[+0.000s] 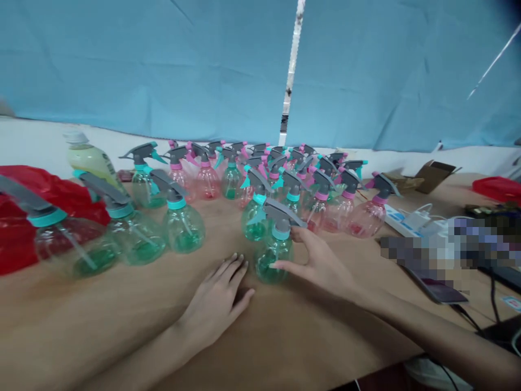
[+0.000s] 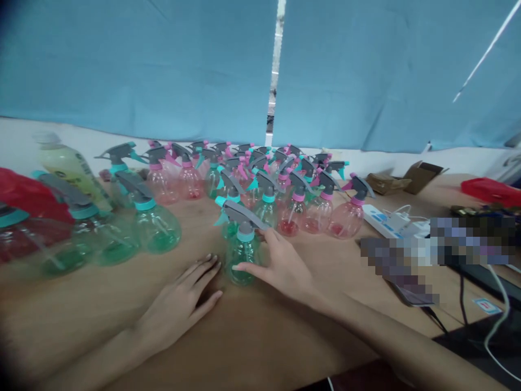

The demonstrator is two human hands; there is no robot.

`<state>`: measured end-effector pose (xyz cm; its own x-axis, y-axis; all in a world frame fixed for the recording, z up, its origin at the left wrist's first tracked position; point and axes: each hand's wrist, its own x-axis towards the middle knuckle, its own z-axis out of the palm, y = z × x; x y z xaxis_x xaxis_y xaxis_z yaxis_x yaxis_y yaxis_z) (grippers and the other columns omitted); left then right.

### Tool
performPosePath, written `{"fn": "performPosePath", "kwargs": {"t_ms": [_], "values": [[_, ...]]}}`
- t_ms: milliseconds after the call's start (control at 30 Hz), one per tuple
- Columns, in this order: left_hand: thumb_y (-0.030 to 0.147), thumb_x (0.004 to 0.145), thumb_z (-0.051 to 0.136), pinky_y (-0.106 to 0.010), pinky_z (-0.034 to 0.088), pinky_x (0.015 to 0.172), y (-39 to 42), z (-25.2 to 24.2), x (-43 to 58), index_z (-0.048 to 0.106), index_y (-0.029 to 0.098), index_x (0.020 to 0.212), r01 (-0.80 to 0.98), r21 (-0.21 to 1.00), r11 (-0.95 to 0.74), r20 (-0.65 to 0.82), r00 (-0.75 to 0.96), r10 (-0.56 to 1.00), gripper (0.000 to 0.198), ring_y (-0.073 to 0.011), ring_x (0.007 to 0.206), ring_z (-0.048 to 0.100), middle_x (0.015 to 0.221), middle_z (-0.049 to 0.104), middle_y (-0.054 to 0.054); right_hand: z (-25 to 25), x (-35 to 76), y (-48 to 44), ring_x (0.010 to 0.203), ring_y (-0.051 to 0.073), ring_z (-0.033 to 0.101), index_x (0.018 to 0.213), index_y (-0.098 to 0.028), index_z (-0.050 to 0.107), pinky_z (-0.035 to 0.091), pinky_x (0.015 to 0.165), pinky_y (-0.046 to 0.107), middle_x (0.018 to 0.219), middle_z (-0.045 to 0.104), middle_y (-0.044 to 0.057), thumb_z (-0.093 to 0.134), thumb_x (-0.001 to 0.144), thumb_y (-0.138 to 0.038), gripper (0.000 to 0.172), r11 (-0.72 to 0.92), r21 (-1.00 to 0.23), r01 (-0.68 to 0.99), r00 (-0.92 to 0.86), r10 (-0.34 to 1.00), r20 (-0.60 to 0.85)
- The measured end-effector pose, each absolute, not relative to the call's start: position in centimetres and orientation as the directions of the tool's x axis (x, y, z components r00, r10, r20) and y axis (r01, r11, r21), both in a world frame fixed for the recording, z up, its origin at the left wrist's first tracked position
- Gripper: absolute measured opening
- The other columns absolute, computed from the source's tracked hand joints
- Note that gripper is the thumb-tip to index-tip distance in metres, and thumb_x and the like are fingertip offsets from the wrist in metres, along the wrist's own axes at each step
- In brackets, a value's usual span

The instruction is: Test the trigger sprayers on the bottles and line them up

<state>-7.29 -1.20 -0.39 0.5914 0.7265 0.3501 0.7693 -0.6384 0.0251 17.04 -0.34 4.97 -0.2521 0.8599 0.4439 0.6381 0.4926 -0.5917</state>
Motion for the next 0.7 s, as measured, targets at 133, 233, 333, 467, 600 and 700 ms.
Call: {"fn": "performPosePath", "kwargs": {"t_ms": [133, 233, 333, 467, 600, 700], "values": [[0.04, 0.096, 0.035, -0.04, 0.044, 0.097, -1.9, 0.0, -10.7, 0.058, 0.016, 0.119, 0.793, 0.045, -0.607, 0.38, 0.548, 0.745, 0.04, -0.025, 0.118, 0.052, 0.124, 0.06, -0.009, 5.7, 13.5, 0.5, 0.107, 0.031, 0.058, 0.118, -0.02, 0.048, 0.047, 0.088, 0.049, 0.115, 0.06, 0.013, 0.064, 0.074, -0.056, 0.059, 0.534, -0.525, 0.662, -0.311, 0.834, 0.456], [0.038, 0.097, 0.035, -0.039, 0.047, 0.094, -2.3, 0.4, -12.3, 0.061, 0.018, 0.113, 0.799, 0.061, -0.598, 0.395, 0.531, 0.75, 0.037, -0.0241, 0.114, 0.056, 0.117, 0.064, -0.007, 6.0, 11.0, 1.6, 0.107, 0.031, 0.057, 0.118, -0.018, 0.05, 0.047, 0.087, 0.048, 0.114, 0.06, 0.013, 0.061, 0.075, -0.058, 0.059, 0.552, -0.503, 0.666, -0.327, 0.821, 0.468], [0.036, 0.097, 0.034, -0.04, 0.05, 0.09, -2.5, 0.5, -13.0, 0.062, 0.017, 0.109, 0.803, 0.058, -0.593, 0.411, 0.522, 0.747, 0.036, -0.0248, 0.109, 0.059, 0.112, 0.067, -0.007, 5.9, 8.9, 3.0, 0.11, 0.029, 0.055, 0.121, -0.018, 0.048, 0.046, 0.09, 0.046, 0.117, 0.058, 0.013, 0.06, 0.077, -0.058, 0.061, 0.566, -0.514, 0.644, -0.327, 0.811, 0.485], [0.032, 0.096, 0.035, -0.039, 0.051, 0.089, -2.6, 0.4, -12.8, 0.061, 0.014, 0.111, 0.806, 0.04, -0.59, 0.414, 0.525, 0.744, 0.036, -0.0253, 0.107, 0.06, 0.111, 0.067, -0.009, 5.6, 7.1, 4.6, 0.117, 0.028, 0.051, 0.124, -0.018, 0.045, 0.042, 0.096, 0.046, 0.124, 0.054, 0.014, 0.061, 0.077, -0.055, 0.062, 0.574, -0.526, 0.627, -0.312, 0.804, 0.506], [0.031, 0.095, 0.037, -0.039, 0.049, 0.092, -2.8, 0.1, -12.6, 0.059, 0.015, 0.116, 0.815, 0.044, -0.577, 0.405, 0.513, 0.756, 0.034, -0.0252, 0.112, 0.057, 0.118, 0.063, -0.009, 5.7, 5.9, 5.8, 0.125, 0.028, 0.045, 0.129, -0.016, 0.041, 0.038, 0.101, 0.047, 0.131, 0.05, 0.016, 0.061, 0.08, -0.049, 0.063, 0.599, -0.53, 0.6, -0.314, 0.786, 0.532], [0.029, 0.094, 0.039, -0.04, 0.047, 0.095, -3.0, -0.1, -12.5, 0.057, 0.013, 0.118, 0.81, 0.041, -0.586, 0.403, 0.523, 0.751, 0.034, -0.0262, 0.115, 0.054, 0.12, 0.062, -0.01, 5.7, 5.3, 6.7, 0.123, 0.028, 0.047, 0.125, -0.015, 0.043, 0.038, 0.1, 0.046, 0.128, 0.052, 0.017, 0.063, 0.08, -0.045, 0.058, 0.581, -0.545, 0.604, -0.288, 0.797, 0.531]]}}
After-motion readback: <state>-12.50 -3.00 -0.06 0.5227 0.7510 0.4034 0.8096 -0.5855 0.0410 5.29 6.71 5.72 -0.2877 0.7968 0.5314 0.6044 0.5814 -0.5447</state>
